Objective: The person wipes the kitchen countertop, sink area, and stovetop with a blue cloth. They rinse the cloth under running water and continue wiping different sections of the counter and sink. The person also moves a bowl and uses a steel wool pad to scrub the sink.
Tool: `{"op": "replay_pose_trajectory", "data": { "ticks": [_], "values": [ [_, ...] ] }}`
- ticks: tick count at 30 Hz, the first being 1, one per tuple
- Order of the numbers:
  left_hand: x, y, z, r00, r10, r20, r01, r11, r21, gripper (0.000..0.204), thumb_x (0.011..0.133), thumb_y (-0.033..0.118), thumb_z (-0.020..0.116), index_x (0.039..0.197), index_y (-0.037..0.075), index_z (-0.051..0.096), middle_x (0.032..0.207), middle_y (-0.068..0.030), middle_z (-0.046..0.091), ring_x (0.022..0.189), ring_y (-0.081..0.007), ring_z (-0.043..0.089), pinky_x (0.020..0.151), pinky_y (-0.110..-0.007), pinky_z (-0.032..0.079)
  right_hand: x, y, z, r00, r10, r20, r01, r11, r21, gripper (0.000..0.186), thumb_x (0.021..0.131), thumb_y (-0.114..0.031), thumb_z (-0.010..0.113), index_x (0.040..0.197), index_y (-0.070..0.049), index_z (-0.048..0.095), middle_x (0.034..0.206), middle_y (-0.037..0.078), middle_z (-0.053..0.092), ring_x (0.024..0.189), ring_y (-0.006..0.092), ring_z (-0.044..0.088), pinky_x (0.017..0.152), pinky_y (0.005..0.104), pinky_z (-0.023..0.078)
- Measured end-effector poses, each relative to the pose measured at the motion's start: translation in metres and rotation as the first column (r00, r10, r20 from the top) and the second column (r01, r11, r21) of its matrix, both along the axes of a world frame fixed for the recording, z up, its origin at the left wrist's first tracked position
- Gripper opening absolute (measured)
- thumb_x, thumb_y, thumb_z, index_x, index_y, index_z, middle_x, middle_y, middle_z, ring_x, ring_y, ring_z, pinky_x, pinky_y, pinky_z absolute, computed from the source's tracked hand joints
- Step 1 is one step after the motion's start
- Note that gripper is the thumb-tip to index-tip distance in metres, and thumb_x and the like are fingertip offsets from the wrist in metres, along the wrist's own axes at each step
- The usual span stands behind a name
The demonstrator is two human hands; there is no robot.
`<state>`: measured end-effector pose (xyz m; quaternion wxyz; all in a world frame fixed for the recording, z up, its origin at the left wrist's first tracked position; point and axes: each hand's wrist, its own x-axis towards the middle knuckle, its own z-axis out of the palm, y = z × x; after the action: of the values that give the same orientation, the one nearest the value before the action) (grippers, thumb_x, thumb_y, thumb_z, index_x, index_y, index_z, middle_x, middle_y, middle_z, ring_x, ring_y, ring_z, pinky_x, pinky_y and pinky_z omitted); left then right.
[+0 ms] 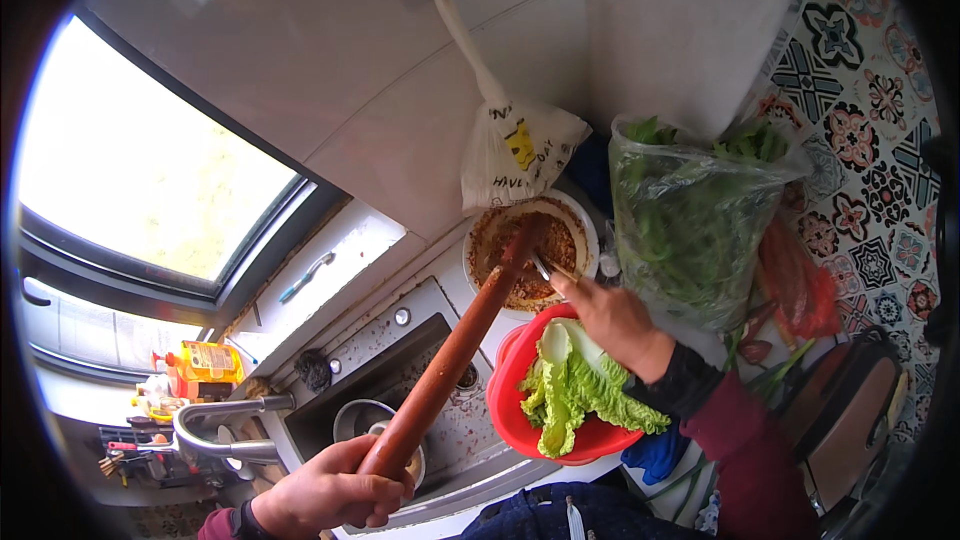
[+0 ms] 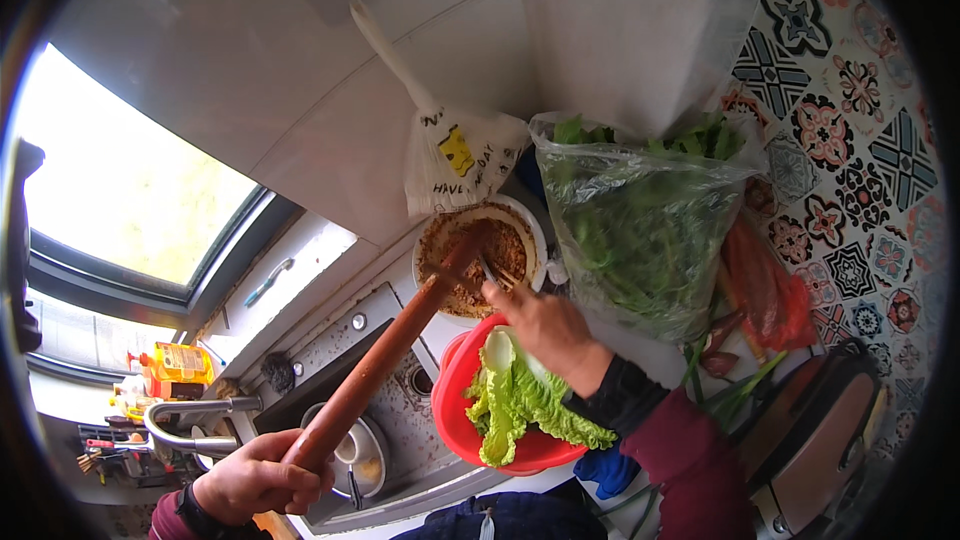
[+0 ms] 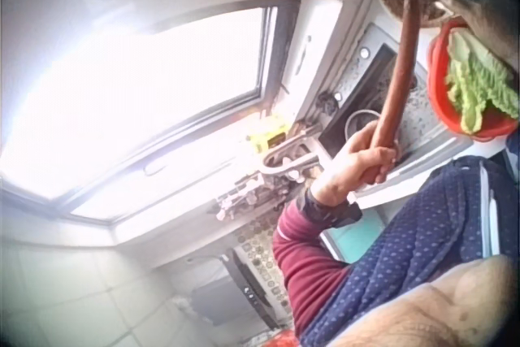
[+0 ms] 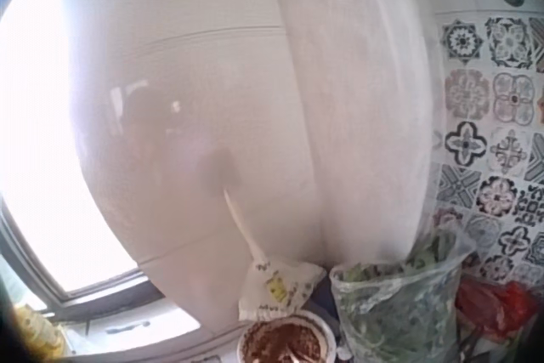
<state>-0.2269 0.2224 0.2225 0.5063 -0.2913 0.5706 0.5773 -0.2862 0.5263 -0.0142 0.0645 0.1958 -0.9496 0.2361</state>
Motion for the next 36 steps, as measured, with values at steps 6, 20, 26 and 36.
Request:
{"op": "replay_pose_trajectory", "data": {
  "ticks": [6, 20, 26, 36],
  "values": [
    [0.002, 0.001, -0.001, 0.997, -0.074, 0.003, 0.074, 0.990, -0.122, 0.045, 0.078, 0.007, 0.071, 0.116, 0.001, 0.049, 0.087, -0.0054, 0.058, 0.064, -0.0115, 0.055, 0.055, -0.024, 0.044, 0.001, -0.004, 0.022, 0.994, 0.033, -0.107, -0.042, 0.996, -0.078, 0.044, 0.088, -0.007, 0.053, 0.131, -0.014, 0.048, 0.091, 0.012, 0.062, 0.065, 0.0263, 0.066, 0.051, 0.0367, 0.053],
    [0.004, -0.018, -0.006, 0.985, -0.165, -0.040, 0.151, 0.958, -0.244, 0.040, 0.084, 0.008, 0.069, 0.115, 0.000, 0.046, 0.089, -0.0059, 0.059, 0.063, -0.0099, 0.056, 0.053, -0.021, 0.045, 0.017, -0.021, 0.041, 0.980, 0.099, -0.172, -0.114, 0.990, -0.079, 0.042, 0.089, -0.009, 0.052, 0.130, -0.014, 0.052, 0.084, 0.007, 0.058, 0.062, 0.0213, 0.063, 0.051, 0.0343, 0.052],
    [0.000, -0.020, -0.008, 0.970, -0.211, -0.119, 0.177, 0.953, -0.245, 0.045, 0.082, 0.011, 0.071, 0.118, -0.001, 0.047, 0.088, -0.0049, 0.059, 0.064, -0.0087, 0.057, 0.054, -0.022, 0.045, 0.047, -0.044, 0.053, 0.921, 0.331, -0.205, -0.344, 0.938, -0.031, 0.039, 0.090, -0.014, 0.055, 0.128, -0.013, 0.053, 0.073, 0.003, 0.050, 0.055, 0.0155, 0.057, 0.046, 0.0292, 0.050],
    [0.006, -0.029, -0.016, 0.919, -0.340, -0.198, 0.252, 0.895, -0.367, 0.047, 0.079, 0.011, 0.073, 0.119, -0.001, 0.049, 0.085, -0.0045, 0.058, 0.065, -0.0083, 0.056, 0.057, -0.023, 0.045, -0.006, -0.017, 0.029, 0.999, 0.002, -0.038, 0.001, 0.996, 0.094, 0.046, 0.086, -0.003, 0.052, 0.131, -0.015, 0.051, 0.082, 0.010, 0.059, 0.065, 0.0257, 0.064, 0.053, 0.0358, 0.053]
  ]
}}
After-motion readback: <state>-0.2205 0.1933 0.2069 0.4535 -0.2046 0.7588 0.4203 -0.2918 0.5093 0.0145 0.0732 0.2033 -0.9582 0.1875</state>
